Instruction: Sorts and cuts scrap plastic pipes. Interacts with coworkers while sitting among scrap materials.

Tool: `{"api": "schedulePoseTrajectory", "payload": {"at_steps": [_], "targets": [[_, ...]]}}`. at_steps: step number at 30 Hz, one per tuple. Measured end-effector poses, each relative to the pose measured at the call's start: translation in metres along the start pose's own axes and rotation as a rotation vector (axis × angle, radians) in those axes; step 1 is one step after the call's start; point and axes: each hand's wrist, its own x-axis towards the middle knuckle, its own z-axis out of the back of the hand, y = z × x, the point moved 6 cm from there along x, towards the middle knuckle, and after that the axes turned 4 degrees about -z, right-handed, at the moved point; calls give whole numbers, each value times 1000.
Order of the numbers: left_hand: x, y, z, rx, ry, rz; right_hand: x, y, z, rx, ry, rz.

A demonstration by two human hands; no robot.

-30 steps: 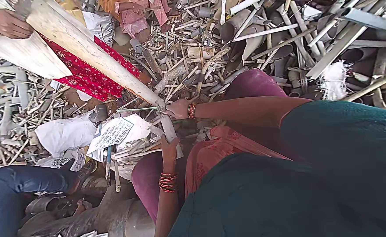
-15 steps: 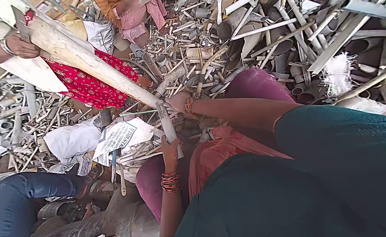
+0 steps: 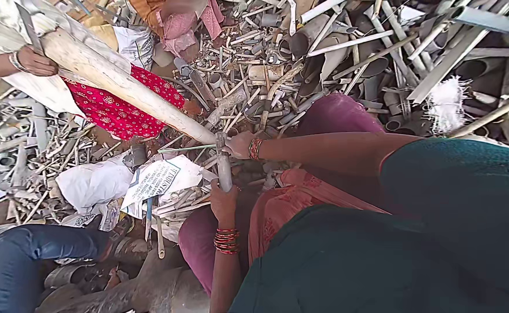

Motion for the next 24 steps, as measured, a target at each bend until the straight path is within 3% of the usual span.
{"api": "schedulePoseTrajectory", "payload": {"at_steps": [4,7,10,14,16,19,21,24], "targets": [[5,-5,6,50,-53,26,-16,28,-8,56,48,34],[5,-7,6,70,-45,44,11,-4,13,61,-55,-72],[3,-5,3,80,-41,31,10,-12,15,55,-17,-138],[3,-5,3,75,-75,14,-20,24,-13,81,70,18],[3,-5,5,69,-88,25,-13,23,-7,68,18,17],[4,-10,6,83,-91,31,19,-10,24,79,-111,-116],[1,-9,4,107,-63,36,22,-23,29,85,-80,-181],[-1,-8,-2,130,-35,39,-3,-3,9,75,60,-94]]}}
